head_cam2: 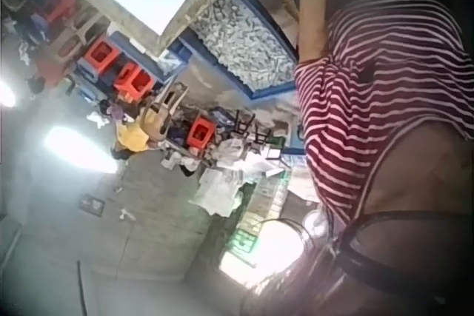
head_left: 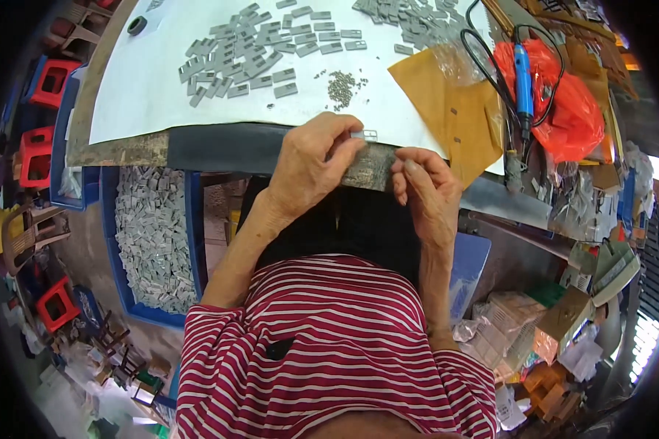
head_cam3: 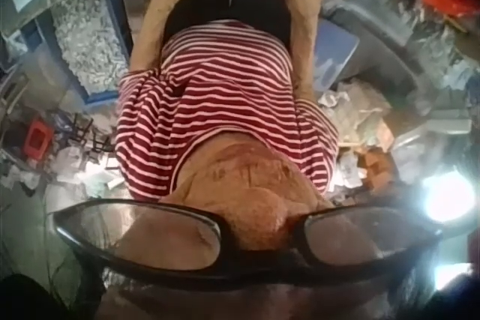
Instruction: Assembling small metal hardware parts by manually inserting tiny pins into pre-cut slots on a workbench.
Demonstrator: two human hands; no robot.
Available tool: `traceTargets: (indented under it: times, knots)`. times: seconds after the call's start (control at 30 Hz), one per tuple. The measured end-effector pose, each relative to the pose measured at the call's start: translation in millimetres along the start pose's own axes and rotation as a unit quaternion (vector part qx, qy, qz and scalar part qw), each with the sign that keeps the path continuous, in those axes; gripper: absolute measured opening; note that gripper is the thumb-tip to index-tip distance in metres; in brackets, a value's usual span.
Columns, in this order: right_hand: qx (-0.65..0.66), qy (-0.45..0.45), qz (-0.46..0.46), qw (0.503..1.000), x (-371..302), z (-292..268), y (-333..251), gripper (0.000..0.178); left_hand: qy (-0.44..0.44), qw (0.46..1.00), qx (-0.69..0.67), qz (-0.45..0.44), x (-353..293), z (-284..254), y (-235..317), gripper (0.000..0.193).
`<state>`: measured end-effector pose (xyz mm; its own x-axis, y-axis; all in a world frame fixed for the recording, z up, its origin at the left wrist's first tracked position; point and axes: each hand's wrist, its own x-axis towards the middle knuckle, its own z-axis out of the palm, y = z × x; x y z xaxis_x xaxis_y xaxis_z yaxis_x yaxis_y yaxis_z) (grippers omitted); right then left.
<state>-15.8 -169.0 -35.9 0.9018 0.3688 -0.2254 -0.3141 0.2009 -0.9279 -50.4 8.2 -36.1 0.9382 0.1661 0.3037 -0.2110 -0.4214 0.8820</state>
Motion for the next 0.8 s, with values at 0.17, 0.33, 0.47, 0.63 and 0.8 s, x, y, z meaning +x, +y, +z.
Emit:
traceTargets:
  times: [0.17,0.33,0.47,0.63,0.8]
  knots:
    - [0.001,-0.016,-0.012,1.000,-1,-2,3,0.017,0.063,0.996,0.050,-0.043,20,-22,-18,0.016]
    - [-0.012,-0.028,-0.022,0.999,-4,-4,5,0.016,0.117,0.980,0.161,-0.029,43,-39,-40,0.017]
    - [-0.031,-0.018,-0.025,0.999,-6,-7,8,0.017,0.123,0.971,0.203,0.005,58,-37,-58,0.017]
    - [-0.034,-0.012,-0.020,0.999,-9,-11,7,0.016,0.119,0.957,0.260,0.038,68,-32,-69,0.015]
    - [-0.053,0.014,-0.013,0.998,-10,-16,-2,0.015,0.120,0.956,0.260,0.059,71,-35,-72,0.011]
